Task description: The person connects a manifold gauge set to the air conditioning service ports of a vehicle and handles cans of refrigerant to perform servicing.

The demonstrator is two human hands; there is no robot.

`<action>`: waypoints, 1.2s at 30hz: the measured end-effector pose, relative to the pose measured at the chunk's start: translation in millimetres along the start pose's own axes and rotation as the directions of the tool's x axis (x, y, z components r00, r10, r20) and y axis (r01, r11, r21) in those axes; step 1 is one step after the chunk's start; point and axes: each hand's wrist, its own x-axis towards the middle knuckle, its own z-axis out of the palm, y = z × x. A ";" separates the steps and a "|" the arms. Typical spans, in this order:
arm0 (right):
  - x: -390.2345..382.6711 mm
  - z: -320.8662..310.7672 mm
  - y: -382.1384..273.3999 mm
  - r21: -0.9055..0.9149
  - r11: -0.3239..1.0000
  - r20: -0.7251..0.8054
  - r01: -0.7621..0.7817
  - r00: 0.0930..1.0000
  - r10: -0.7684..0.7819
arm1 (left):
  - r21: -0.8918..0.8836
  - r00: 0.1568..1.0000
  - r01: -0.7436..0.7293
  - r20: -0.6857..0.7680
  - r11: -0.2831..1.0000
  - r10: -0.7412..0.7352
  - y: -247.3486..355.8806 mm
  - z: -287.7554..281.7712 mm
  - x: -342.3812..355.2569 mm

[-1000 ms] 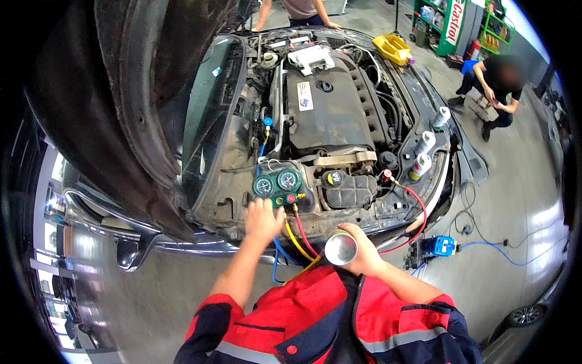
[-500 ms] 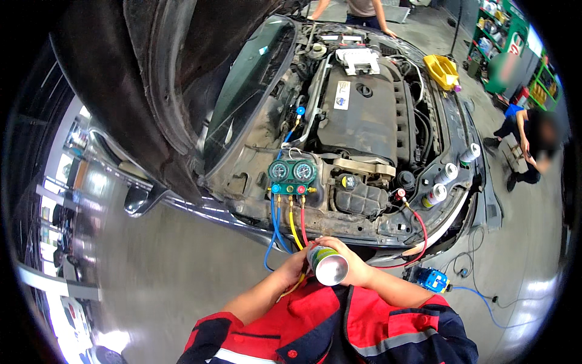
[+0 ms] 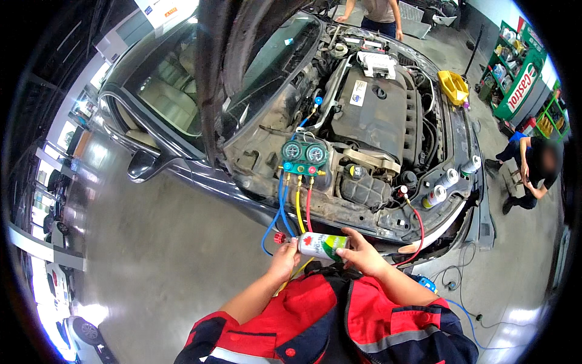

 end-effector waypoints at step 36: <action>-78.9 162.8 44.7 -0.197 0.980 0.081 0.007 0.997 0.009 | -0.207 0.987 -0.023 -0.163 0.978 -0.012 -72.3 -118.8 -126.0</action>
